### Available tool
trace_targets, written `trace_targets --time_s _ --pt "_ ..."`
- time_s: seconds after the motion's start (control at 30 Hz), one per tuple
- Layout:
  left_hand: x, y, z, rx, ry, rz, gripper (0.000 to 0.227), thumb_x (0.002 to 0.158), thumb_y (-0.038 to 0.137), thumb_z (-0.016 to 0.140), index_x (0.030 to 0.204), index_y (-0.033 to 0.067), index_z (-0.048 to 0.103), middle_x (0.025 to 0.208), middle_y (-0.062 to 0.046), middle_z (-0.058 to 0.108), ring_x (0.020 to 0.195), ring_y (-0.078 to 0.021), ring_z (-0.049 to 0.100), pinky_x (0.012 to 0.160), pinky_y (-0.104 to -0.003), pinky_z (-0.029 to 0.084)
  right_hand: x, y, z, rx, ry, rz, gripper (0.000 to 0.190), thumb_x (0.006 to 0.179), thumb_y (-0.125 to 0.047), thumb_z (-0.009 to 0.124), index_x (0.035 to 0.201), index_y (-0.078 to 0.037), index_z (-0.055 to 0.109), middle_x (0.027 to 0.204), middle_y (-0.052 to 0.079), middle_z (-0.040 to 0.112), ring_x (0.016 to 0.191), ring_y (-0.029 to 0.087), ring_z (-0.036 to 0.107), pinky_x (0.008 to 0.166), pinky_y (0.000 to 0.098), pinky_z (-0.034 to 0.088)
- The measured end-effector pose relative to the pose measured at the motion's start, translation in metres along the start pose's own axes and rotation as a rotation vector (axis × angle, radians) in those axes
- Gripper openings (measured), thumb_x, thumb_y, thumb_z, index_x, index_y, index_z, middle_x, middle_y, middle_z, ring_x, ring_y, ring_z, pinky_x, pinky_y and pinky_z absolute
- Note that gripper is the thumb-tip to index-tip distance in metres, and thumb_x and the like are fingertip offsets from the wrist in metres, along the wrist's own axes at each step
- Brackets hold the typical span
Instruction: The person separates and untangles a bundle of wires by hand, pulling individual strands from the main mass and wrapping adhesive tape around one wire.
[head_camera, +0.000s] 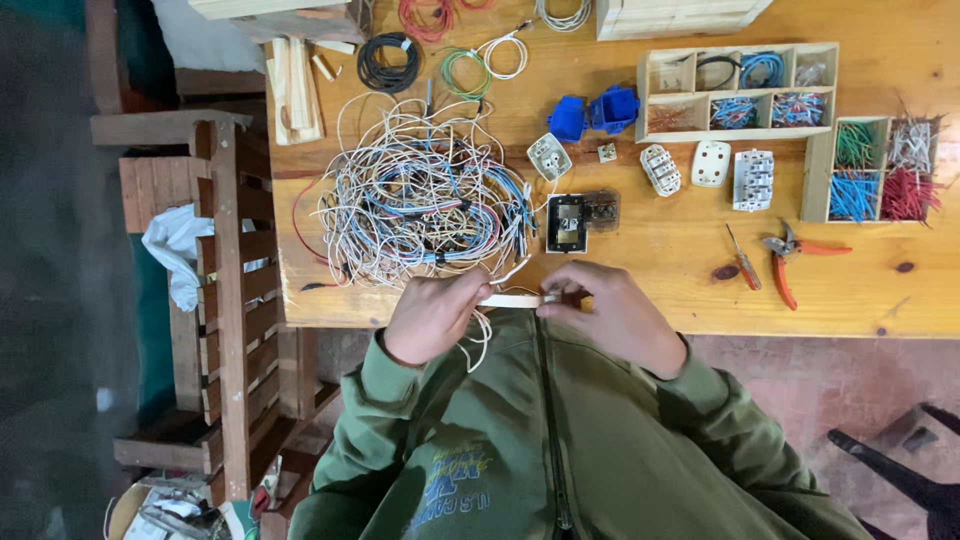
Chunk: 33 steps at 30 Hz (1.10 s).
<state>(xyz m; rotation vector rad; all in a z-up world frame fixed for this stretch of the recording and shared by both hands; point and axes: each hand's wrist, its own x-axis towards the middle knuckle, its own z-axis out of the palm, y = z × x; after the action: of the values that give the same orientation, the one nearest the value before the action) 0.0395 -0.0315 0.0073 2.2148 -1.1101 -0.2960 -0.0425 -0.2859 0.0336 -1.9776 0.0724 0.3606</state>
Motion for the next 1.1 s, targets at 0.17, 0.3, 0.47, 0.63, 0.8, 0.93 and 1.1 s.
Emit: trace_targets --time_s 0.17,0.3,0.47,0.63,0.8,0.93,1.1 --pt "-0.002 0.001 -0.002 -0.01 0.026 -0.013 0.019 0.108 0.022 0.044 0.092 0.0162 0.053 0.06 -0.008 0.059 0.058 -0.0334 0.068 0.054 -0.042 0.053 0.004 -0.001 -0.005 -0.06 -0.008 -0.024 0.017 0.089 -0.019 0.079 0.098 -0.006 0.075 0.089 0.012 0.068 0.081 0.024 0.069 0.074 0.0362 0.058" --pt "-0.006 -0.003 0.006 -0.005 0.045 0.001 0.019 0.108 0.022 0.045 0.091 0.017 0.054 0.058 -0.006 0.058 0.055 -0.031 0.067 0.053 -0.04 0.054 0.005 0.0 -0.009 0.286 -0.12 0.121 0.011 0.087 -0.008 0.076 0.093 -0.006 0.067 0.085 0.007 0.058 0.083 0.022 0.061 0.078 0.0385 0.055" --pt "-0.009 -0.003 0.001 -0.026 0.037 -0.008 0.02 0.108 0.023 0.044 0.092 0.0176 0.055 0.06 -0.007 0.06 0.058 -0.0315 0.068 0.054 -0.039 0.053 0.004 0.023 -0.005 0.512 -0.129 0.22 0.014 0.089 -0.005 0.074 0.088 -0.006 0.06 0.079 0.005 0.055 0.078 0.019 0.057 0.071 0.0347 0.049" --pt "-0.011 0.0 -0.004 -0.018 0.028 -0.028 0.019 0.108 0.023 0.045 0.092 0.0159 0.054 0.061 -0.011 0.061 0.058 -0.0358 0.067 0.053 -0.044 0.051 0.005 0.025 -0.009 0.495 -0.179 0.261 0.006 0.094 -0.008 0.069 0.091 -0.006 0.064 0.083 0.008 0.06 0.077 0.026 0.06 0.076 0.038 0.051" --pt "-0.011 0.007 -0.009 0.002 0.027 0.043 0.015 0.105 0.018 0.049 0.091 0.0165 0.056 0.061 -0.008 0.06 0.059 -0.0325 0.068 0.054 -0.039 0.054 0.006 0.027 -0.004 0.3 -0.2 0.207 0.022 0.092 -0.025 0.078 0.09 -0.006 0.065 0.086 0.012 0.067 0.088 0.029 0.067 0.095 0.0469 0.052" --pt "-0.008 0.011 -0.011 0.043 0.037 0.037 0.017 0.106 0.019 0.047 0.092 0.018 0.056 0.061 -0.005 0.06 0.058 -0.0295 0.068 0.055 -0.037 0.054 0.008 -0.021 -0.009 0.228 -0.224 0.191 0.03 0.086 -0.018 0.082 0.105 -0.005 0.064 0.1 0.018 0.073 0.104 0.037 0.073 0.107 0.0581 0.047" --pt "-0.009 0.006 -0.011 0.139 0.073 0.01 0.011 0.103 0.018 0.051 0.094 0.0177 0.057 0.062 -0.005 0.062 0.057 -0.0285 0.068 0.054 -0.039 0.054 0.007 -0.007 0.001 0.143 -0.108 0.104 0.015 0.092 -0.013 0.076 0.103 -0.004 0.071 0.087 0.011 0.074 0.082 0.023 0.071 0.082 0.039 0.056"
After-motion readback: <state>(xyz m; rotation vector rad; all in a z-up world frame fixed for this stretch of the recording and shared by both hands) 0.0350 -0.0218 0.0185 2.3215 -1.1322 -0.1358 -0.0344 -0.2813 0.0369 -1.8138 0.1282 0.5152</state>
